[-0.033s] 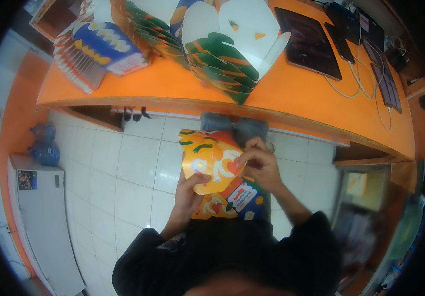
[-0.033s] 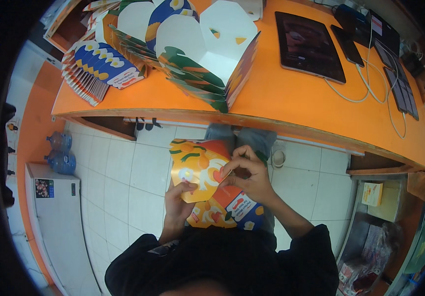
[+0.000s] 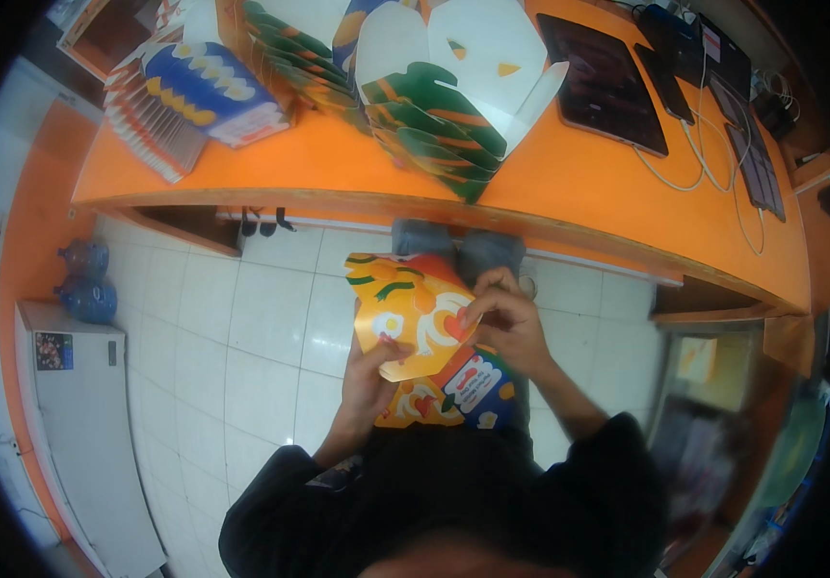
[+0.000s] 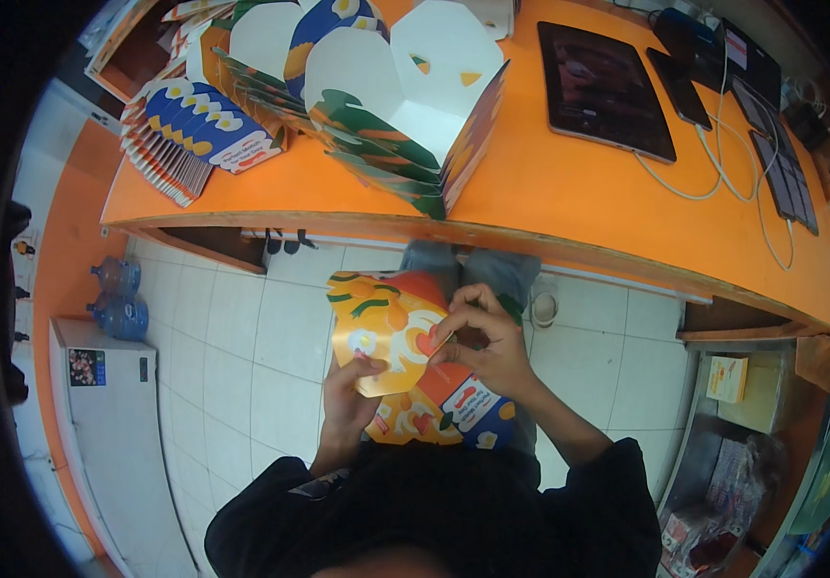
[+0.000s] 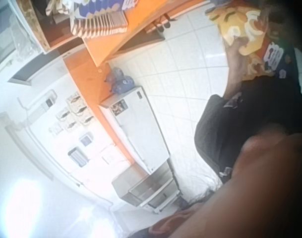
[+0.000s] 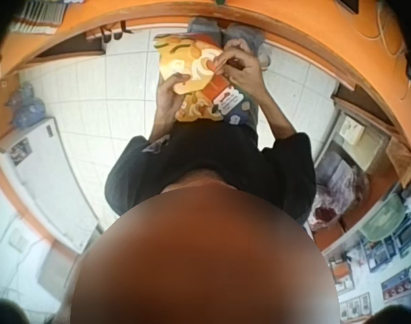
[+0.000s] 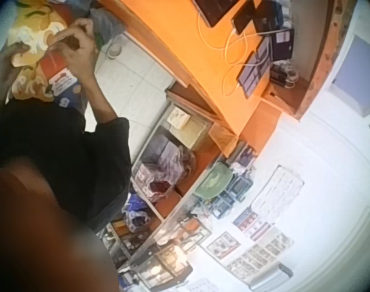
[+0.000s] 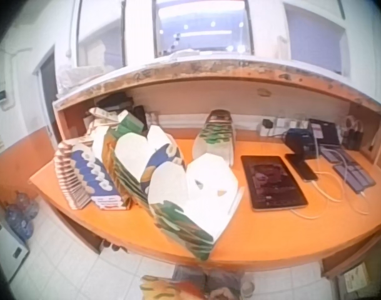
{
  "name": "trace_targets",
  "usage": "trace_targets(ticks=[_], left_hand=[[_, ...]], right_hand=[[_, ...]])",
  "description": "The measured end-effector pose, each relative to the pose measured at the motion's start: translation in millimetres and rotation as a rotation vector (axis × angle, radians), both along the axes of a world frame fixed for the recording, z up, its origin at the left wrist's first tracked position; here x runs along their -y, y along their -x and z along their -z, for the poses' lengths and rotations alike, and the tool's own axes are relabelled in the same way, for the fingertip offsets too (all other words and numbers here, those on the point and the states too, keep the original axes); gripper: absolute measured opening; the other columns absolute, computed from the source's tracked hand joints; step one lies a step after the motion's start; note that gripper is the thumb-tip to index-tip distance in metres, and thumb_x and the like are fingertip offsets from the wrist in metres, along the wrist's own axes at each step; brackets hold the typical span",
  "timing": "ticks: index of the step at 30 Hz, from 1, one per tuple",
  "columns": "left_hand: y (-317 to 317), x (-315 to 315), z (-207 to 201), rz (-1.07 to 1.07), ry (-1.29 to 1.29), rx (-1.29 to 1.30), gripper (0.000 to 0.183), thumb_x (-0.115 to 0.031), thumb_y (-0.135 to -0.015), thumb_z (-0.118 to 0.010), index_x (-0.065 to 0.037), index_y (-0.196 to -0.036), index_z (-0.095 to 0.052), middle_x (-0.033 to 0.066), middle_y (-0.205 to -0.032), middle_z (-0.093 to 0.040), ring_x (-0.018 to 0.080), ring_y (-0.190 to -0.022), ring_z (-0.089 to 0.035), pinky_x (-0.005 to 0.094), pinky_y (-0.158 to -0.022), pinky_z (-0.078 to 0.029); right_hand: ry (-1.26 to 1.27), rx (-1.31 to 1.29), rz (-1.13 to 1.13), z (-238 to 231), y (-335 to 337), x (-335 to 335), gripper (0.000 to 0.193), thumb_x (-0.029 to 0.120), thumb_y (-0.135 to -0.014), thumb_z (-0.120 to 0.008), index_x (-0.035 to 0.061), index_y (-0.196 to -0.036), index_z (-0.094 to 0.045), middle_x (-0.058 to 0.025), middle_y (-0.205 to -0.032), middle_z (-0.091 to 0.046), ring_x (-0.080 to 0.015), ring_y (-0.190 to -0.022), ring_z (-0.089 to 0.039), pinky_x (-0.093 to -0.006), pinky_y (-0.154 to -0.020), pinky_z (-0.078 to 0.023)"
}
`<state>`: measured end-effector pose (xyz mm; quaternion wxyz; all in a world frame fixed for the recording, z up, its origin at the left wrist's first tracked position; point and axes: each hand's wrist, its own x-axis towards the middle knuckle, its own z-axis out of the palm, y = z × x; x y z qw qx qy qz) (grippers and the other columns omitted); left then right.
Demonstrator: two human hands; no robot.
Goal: The person folds flat, colorful cardboard pieces into small hexagonal boxes and places them on an orange countertop. They handle each piece by hand, folding edges and tucking flaps to form the box shape, then stack the finished boxes on the counter.
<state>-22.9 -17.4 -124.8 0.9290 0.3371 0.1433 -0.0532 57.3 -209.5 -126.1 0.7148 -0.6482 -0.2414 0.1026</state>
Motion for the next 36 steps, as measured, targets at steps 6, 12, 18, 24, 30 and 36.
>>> trace_targets(ticks=[6, 12, 18, 24, 30, 36], left_hand=[[1, 12, -17, -0.015, -0.290, 0.101, 0.049, -0.008, -0.088, -0.061, -0.006, -0.130, -0.037, 0.0117, -0.117, -0.055, 0.0231, -0.110, -0.056, 0.0331, -0.091, -0.049], [-4, 20, -15, -0.058, -0.363, 0.135, 0.043, -0.012, -0.090, -0.060, -0.005, -0.127, -0.040, 0.0113, -0.115, -0.056, 0.0192, -0.106, -0.058, 0.0297, -0.088, -0.050], [-4, 19, -16, -0.037, -0.262, 0.099, 0.039, -0.013, -0.090, -0.060, -0.004, -0.124, -0.045, 0.0113, -0.115, -0.058, 0.0202, -0.106, -0.058, 0.0311, -0.089, -0.049], [-6, 8, -19, 0.080, -0.238, 0.090, 0.043, -0.018, -0.088, -0.062, -0.002, -0.124, -0.045, 0.0126, -0.115, -0.058, 0.0208, -0.106, -0.058, 0.0312, -0.089, -0.047], [-10, -1, -15, 0.262, -0.434, 0.179, 0.048, -0.021, -0.086, -0.063, -0.001, -0.126, -0.044, 0.0131, -0.118, -0.056, 0.0212, -0.107, -0.056, 0.0317, -0.092, -0.045], [-11, 18, -10, 0.015, -0.223, 0.075, 0.042, -0.017, -0.090, -0.058, -0.004, -0.127, -0.044, 0.0122, -0.119, -0.056, 0.0213, -0.111, -0.055, 0.0345, -0.094, -0.044]], right_hand=[[-0.004, -0.043, 0.000, 0, 2, -8, 0.020, 0.010, -0.080, -0.074, 0.0035, -0.081, -0.055, -0.0078, -0.117, -0.042, -0.0111, -0.101, -0.051, -0.0241, -0.081, -0.048], [0.020, -0.056, 0.099, 4, 4, -14, 0.019, 0.010, -0.086, -0.068, 0.0037, -0.079, -0.051, -0.0097, -0.121, -0.045, -0.0095, -0.099, -0.050, -0.0224, -0.077, -0.045], [-0.001, -0.064, 0.094, 7, 4, -12, 0.021, 0.010, -0.083, -0.071, 0.0033, -0.081, -0.051, -0.0084, -0.116, -0.045, -0.0110, -0.103, -0.051, -0.0216, -0.077, -0.046], [-0.082, -0.164, -0.050, 0, -2, -7, 0.047, 0.004, -0.073, -0.079, 0.0055, -0.104, -0.045, -0.0082, -0.105, -0.043, -0.0126, -0.097, -0.058, -0.0224, -0.075, -0.050], [-0.085, -0.274, -0.077, -2, -4, -2, 0.067, 0.002, -0.072, -0.080, 0.0086, -0.119, -0.032, -0.0081, -0.099, -0.043, -0.0102, -0.085, -0.061, -0.0207, -0.069, -0.051], [0.173, 0.117, 0.028, 1, -8, -5, 0.033, -0.007, -0.075, -0.071, 0.0001, -0.104, -0.058, -0.0070, -0.105, -0.044, -0.0178, -0.096, -0.061, -0.0258, -0.078, -0.056]])
